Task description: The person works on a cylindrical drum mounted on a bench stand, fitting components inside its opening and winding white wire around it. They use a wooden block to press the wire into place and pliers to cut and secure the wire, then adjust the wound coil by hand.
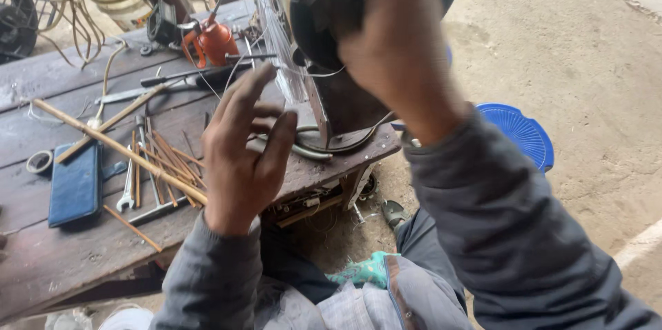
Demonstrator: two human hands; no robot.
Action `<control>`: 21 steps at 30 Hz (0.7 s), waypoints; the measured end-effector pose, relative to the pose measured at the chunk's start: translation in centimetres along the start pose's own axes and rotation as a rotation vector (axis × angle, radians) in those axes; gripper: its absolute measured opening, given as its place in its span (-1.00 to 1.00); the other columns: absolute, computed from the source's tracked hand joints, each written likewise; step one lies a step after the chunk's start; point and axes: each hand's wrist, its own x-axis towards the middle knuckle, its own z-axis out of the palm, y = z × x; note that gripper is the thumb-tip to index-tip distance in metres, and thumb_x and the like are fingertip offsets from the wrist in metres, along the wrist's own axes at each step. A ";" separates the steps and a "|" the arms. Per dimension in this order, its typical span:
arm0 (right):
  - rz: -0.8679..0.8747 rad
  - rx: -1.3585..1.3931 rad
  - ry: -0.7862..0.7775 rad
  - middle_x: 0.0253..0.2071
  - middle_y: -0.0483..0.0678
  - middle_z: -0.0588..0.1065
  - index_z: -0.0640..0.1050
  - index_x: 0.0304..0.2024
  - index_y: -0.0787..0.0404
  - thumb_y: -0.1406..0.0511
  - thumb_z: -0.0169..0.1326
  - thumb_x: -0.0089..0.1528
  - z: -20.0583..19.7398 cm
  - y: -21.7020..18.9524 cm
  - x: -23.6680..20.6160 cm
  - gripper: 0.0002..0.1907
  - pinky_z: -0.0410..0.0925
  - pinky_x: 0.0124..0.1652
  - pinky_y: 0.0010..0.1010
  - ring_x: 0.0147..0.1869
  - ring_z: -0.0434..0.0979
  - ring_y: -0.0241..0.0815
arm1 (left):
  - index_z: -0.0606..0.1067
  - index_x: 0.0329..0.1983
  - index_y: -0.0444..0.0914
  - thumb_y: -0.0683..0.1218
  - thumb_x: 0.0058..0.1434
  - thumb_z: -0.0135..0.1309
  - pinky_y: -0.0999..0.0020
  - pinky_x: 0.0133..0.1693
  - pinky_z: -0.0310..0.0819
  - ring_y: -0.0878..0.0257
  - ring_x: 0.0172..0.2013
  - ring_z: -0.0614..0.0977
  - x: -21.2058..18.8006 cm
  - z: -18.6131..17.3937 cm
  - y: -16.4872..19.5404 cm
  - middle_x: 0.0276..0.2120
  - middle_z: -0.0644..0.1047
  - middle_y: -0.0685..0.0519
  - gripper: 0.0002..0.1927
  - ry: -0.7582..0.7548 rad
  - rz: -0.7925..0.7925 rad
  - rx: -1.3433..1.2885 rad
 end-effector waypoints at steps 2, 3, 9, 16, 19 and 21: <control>0.082 0.062 -0.045 -0.11 0.15 0.59 0.55 -0.04 0.39 0.47 0.14 0.36 -2.9 -1.5 -0.3 -0.88 0.50 -0.10 -0.26 -0.07 0.69 0.04 | 0.32 0.43 -0.33 -0.25 0.41 0.16 0.45 -0.13 0.66 0.28 -0.07 0.68 1.4 0.4 -0.1 0.25 0.49 -0.12 -0.46 -0.064 -0.035 -0.115; 0.117 0.053 -0.057 -0.07 0.14 0.60 0.55 -0.01 0.40 0.49 0.11 0.38 -4.5 -2.1 -0.7 -0.86 0.52 -0.07 -0.34 -0.04 0.70 -0.05 | 0.36 0.39 -0.33 -0.23 0.41 0.17 0.45 -0.12 0.66 0.28 -0.08 0.69 2.1 0.5 -0.1 0.21 0.52 -0.10 -0.49 -0.069 -0.048 -0.172; 0.387 -0.113 -0.121 -0.35 0.08 0.60 0.60 -0.21 0.35 0.46 0.27 0.30 -8.0 -3.6 -6.3 -0.92 0.40 -0.38 -0.45 -0.36 0.62 -0.20 | 0.55 0.03 -0.22 -0.19 0.33 0.32 0.38 -0.16 0.59 0.21 -0.22 0.70 2.9 1.3 4.3 -0.12 0.60 0.05 -0.75 -0.005 0.214 0.128; 0.371 -0.105 -0.021 -0.09 0.11 0.51 0.54 0.01 0.41 0.40 0.16 0.39 -5.3 -4.8 -7.5 -0.81 0.42 -0.28 -0.45 -0.21 0.58 -0.19 | 0.55 0.04 -0.30 -0.13 0.26 0.23 0.15 -0.11 0.40 0.03 -0.15 0.58 0.8 3.7 5.8 -0.16 0.58 -0.07 -0.69 0.061 0.388 0.225; 0.382 -0.083 0.009 -0.10 0.21 0.46 0.54 -0.06 0.46 0.33 0.25 0.24 -4.4 -3.4 -8.8 -0.68 0.36 -0.41 -0.42 -0.26 0.54 -0.12 | 0.50 0.08 -0.25 -0.11 0.41 0.18 0.23 0.01 0.51 0.11 -0.09 0.60 -0.5 1.1 2.3 -0.11 0.57 -0.02 -0.77 0.387 0.368 0.228; 0.435 0.028 -0.026 -0.08 0.10 0.51 0.59 -0.11 0.36 0.32 0.21 0.36 -4.0 -1.5 -10.5 -0.81 0.39 -0.34 -0.46 -0.21 0.58 -0.19 | 0.51 0.05 -0.28 -0.14 0.47 0.14 0.33 -0.08 0.48 0.23 -0.16 0.59 -0.6 -0.7 -1.3 -0.17 0.56 0.02 -0.83 0.539 0.248 0.121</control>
